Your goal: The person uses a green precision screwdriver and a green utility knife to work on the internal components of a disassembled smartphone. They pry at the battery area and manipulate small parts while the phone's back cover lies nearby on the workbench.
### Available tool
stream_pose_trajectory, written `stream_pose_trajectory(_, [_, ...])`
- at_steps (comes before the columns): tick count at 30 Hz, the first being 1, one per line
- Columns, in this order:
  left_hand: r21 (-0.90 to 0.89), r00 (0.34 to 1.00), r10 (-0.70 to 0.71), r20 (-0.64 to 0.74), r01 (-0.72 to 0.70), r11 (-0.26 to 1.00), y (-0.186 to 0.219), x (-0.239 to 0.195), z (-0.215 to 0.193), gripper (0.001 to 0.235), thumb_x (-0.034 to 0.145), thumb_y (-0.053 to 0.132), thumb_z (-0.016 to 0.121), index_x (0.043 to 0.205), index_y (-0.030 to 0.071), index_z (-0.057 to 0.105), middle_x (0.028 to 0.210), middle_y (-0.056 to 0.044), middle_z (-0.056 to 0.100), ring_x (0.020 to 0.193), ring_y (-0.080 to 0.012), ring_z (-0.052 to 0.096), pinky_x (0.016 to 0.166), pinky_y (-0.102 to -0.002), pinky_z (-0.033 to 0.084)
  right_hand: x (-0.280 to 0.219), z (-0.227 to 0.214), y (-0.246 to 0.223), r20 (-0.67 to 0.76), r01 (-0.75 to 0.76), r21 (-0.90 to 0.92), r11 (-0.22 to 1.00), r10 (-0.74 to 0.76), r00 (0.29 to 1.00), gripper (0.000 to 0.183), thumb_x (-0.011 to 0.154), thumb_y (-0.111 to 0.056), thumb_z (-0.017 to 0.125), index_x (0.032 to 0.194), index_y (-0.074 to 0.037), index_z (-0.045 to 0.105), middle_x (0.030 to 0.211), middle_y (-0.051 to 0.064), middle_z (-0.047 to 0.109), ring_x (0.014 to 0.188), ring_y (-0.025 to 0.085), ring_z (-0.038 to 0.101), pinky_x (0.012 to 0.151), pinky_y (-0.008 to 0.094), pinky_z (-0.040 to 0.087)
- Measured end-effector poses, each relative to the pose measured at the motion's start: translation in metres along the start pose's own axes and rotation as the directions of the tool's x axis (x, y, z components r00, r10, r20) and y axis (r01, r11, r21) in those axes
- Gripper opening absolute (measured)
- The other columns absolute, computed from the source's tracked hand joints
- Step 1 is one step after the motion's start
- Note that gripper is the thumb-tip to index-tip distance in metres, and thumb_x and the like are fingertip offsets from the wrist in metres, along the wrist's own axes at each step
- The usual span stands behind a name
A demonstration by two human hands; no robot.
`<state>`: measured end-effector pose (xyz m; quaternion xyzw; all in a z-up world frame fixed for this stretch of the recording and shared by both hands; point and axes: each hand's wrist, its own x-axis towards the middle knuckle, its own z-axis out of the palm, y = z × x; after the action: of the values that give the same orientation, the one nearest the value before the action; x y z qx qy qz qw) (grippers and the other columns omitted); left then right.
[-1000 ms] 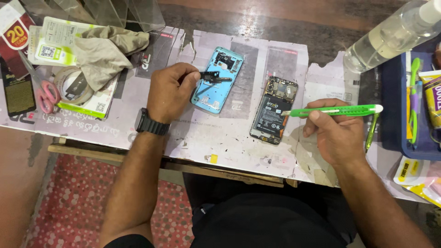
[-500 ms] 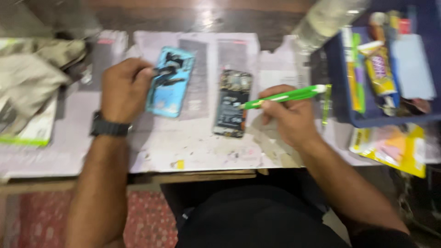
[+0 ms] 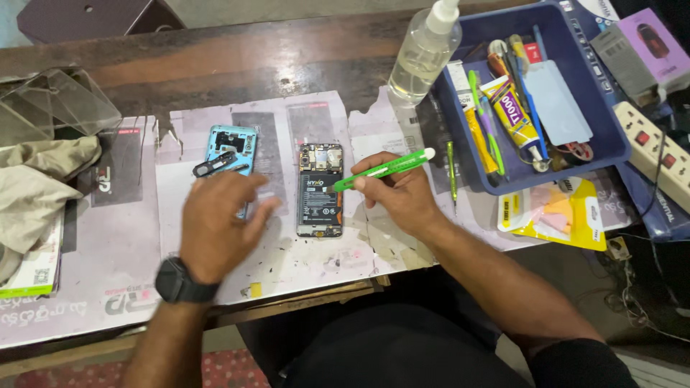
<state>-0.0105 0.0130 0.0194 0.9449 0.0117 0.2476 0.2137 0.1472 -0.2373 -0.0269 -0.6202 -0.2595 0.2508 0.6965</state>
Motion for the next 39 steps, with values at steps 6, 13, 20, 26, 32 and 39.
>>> stream_pose_trajectory(6, [0.154,0.993,-0.073,0.088,0.059,0.986,0.041,-0.018,0.015,0.060,0.073,0.050,0.082,0.115,0.007,0.071,0.108,-0.009,0.066,0.098,-0.0271,0.058,0.091,-0.049,0.035,-0.007,0.007,-0.003,0.110,0.334,-0.364,0.869,-0.316,0.942,0.019,0.099,-0.011,0.072,0.115,-0.002,0.068,0.092,0.003,0.071,0.078,0.010,0.064,0.065,0.027,0.052])
stream_pose_trajectory(13, [0.135,0.997,-0.082,-0.008,0.083,0.987,0.064,-0.063,0.028,0.068,0.074,0.053,0.081,0.119,0.004,0.067,0.117,-0.016,0.062,0.111,-0.0329,0.055,0.098,-0.051,0.032,-0.012,0.010,-0.017,0.199,0.604,-0.501,0.620,-0.596,0.778,0.015,0.098,-0.006,0.071,0.111,-0.003,0.064,0.091,0.010,0.073,0.075,0.019,0.071,0.064,0.032,0.055])
stream_pose_trajectory(20, [0.201,0.991,-0.018,-0.134,0.044,0.979,0.061,-0.074,0.037,0.058,0.080,0.049,0.082,0.112,0.003,0.068,0.120,-0.014,0.062,0.119,-0.0328,0.054,0.101,-0.052,0.033,-0.009,0.014,-0.025,0.155,0.630,-0.588,0.507,-0.694,0.703,0.024,0.096,0.000,0.070,0.118,-0.003,0.062,0.096,0.014,0.071,0.082,0.027,0.072,0.070,0.036,0.057])
stream_pose_trajectory(26, [0.100,0.990,-0.009,-0.144,0.024,0.995,0.059,-0.074,0.031,0.058,0.079,0.049,0.082,0.110,0.001,0.069,0.121,-0.016,0.062,0.120,-0.0352,0.052,0.101,-0.053,0.032,0.002,0.026,-0.036,0.115,0.532,-0.757,0.380,-0.723,0.681,0.028,0.093,0.003,0.071,0.118,-0.003,0.062,0.104,0.020,0.069,0.084,0.029,0.070,0.072,0.038,0.057])
stream_pose_trajectory(32, [0.034,0.986,0.067,-0.153,-0.063,0.997,0.051,-0.074,0.021,0.053,0.082,0.045,0.081,0.108,0.001,0.069,0.121,-0.017,0.062,0.123,-0.0347,0.052,0.102,-0.053,0.031,0.009,0.036,-0.041,0.153,0.541,-0.775,0.327,-0.733,0.663,0.023,0.092,0.005,0.073,0.112,-0.001,0.063,0.097,0.017,0.069,0.084,0.031,0.071,0.072,0.038,0.057])
stream_pose_trajectory(39, [0.078,0.982,0.021,-0.186,-0.006,0.997,0.055,-0.079,0.024,0.037,0.084,0.034,0.082,0.101,0.003,0.071,0.115,-0.012,0.065,0.118,-0.0308,0.055,0.099,-0.051,0.032,0.007,0.032,-0.035,0.168,0.545,-0.773,0.323,-0.725,0.668,0.019,0.089,0.002,0.072,0.106,0.000,0.064,0.088,0.015,0.070,0.075,0.030,0.070,0.069,0.038,0.056])
